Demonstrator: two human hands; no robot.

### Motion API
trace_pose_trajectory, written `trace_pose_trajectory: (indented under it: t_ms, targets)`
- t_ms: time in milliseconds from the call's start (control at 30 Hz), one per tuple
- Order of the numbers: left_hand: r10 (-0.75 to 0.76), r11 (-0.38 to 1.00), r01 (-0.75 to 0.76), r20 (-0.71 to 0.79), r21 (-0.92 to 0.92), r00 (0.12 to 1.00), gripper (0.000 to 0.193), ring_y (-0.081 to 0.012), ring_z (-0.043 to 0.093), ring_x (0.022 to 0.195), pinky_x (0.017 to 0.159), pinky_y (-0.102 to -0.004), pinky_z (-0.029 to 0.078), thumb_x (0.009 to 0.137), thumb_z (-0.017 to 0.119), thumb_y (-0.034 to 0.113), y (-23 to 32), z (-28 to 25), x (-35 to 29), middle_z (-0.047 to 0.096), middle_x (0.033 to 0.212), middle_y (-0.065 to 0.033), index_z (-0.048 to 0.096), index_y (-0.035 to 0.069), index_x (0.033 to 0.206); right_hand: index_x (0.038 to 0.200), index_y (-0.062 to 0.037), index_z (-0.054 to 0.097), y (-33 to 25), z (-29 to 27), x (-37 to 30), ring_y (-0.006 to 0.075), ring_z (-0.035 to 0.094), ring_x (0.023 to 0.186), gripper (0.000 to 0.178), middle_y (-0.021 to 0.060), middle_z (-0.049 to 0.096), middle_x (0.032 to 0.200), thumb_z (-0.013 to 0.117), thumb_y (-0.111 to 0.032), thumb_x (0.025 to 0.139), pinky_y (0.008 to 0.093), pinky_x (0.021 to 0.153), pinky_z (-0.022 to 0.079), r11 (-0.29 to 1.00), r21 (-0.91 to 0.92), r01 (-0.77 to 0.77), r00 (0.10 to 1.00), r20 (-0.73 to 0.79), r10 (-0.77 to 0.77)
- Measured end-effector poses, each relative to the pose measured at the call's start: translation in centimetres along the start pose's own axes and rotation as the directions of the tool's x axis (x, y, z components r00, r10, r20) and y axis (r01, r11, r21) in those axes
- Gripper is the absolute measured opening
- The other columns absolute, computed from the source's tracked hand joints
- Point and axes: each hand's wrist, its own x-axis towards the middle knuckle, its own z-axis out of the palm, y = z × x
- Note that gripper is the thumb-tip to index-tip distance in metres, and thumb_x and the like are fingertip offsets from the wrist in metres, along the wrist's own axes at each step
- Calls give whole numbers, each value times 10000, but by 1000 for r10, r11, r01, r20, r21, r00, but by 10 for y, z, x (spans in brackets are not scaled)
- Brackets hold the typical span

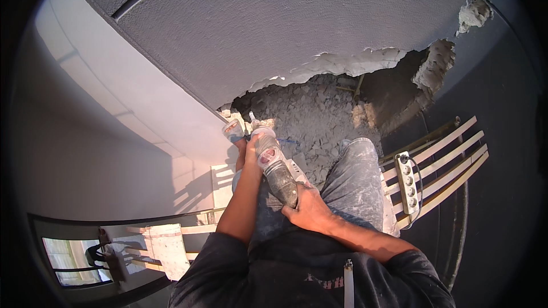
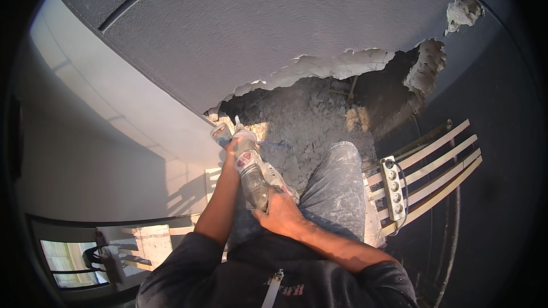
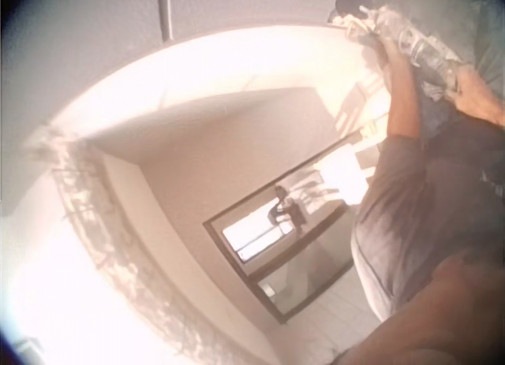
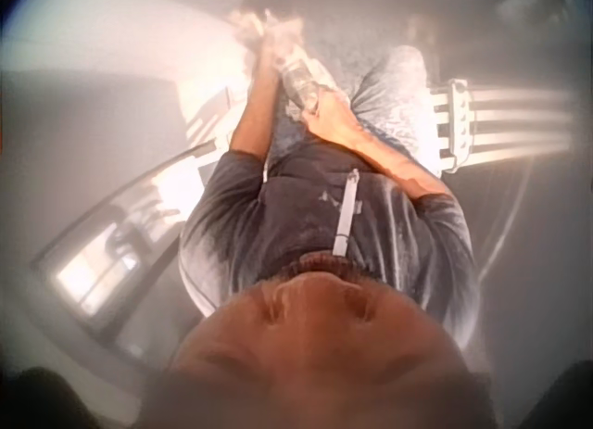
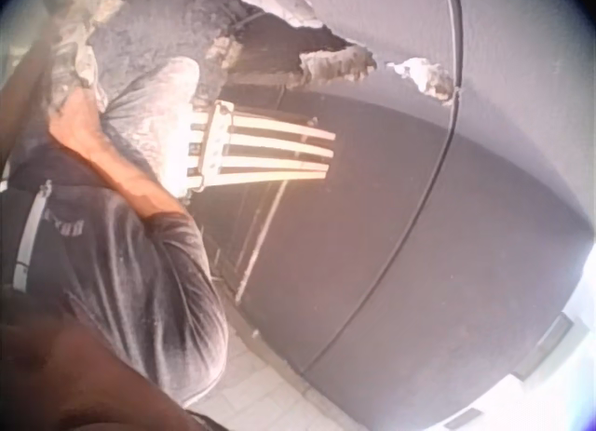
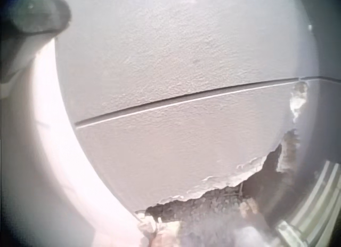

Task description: The person uses a rotary hammer drill to break and remove sections of a concrete wall. They repeatedly apply the tool to the wall surface, chipping away material and creating a larger opening.

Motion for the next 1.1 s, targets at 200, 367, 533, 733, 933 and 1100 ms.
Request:
trace_pose_trajectory:
  t_ms: [200, 367, 533, 733, 933, 1100]
  targets:
    - [148, 988, -141, -150, 59, 977, 377, -329, 705, 741, 665, -429, 612, 880, 680, 302, 33, -2, -6, 693, 900, -182, 645, 15, 1123, 1251, 117, 560, -15, -1, 25, 511, 658, 1075, 596, 345, 695, 1031, 771, -240, 823, 535, 1120, 419, 1000, 7, 19, 992, 125, -19]
    - [168, 976, -153, 92, -154, 982, 351, -334, 701, 788, 706, -452, 608, 912, 642, 297, 65, -57, 10, 695, 941, -181, 648, 16, 1123, 1201, 98, 569, -23, 35, 53, 500, 684, 1004, 546, 321, 708, 969, 755, -260, 833, 541, 933, 534, 993, -101, 66, 990, 131, -52]
    - [178, 976, -140, 241, -165, 954, 651, -369, 654, 804, 740, -484, 559, 928, 575, 455, 96, -87, 31, 656, 1006, -171, 552, -47, 1341, 1150, 101, 596, -56, 47, 100, 466, 708, 948, 488, 313, 713, 924, 730, -251, 840, 509, 849, 571, 974, -214, 73, 978, 208, -27]
    - [150, 977, -109, 225, -185, 963, 570, -391, 656, 802, 757, -475, 526, 939, 483, 468, 111, -81, 55, 669, 890, -201, 620, -75, 1042, 997, 45, 673, -55, 75, 159, 475, 729, 927, 266, 285, 738, 1001, 633, -181, 864, 506, 869, 580, 969, -223, 107, 986, 147, -75]
    - [358, 933, -346, 155, -96, 921, 495, -353, 669, 815, 769, -480, 562, 956, 521, 409, 111, -110, 63, 677, 916, -211, 621, -57, 1089, 1218, 66, 642, 0, 112, 171, 463, 706, 1003, 471, 293, 709, 1077, 697, -233, 858, 503, 923, 565, 909, -324, 261, 961, 178, -213]
    - [84, 973, -90, -36, -214, 996, 457, -353, 701, 796, 761, -466, 585, 927, 580, 404, 43, -49, 29, 688, 877, -204, 640, -20, 1085, 1290, 109, 568, -10, 20, 78, 494, 678, 1055, 625, 330, 671, 1155, 781, -226, 808, 514, 919, 562, 977, -210, -34, 983, 172, 71]
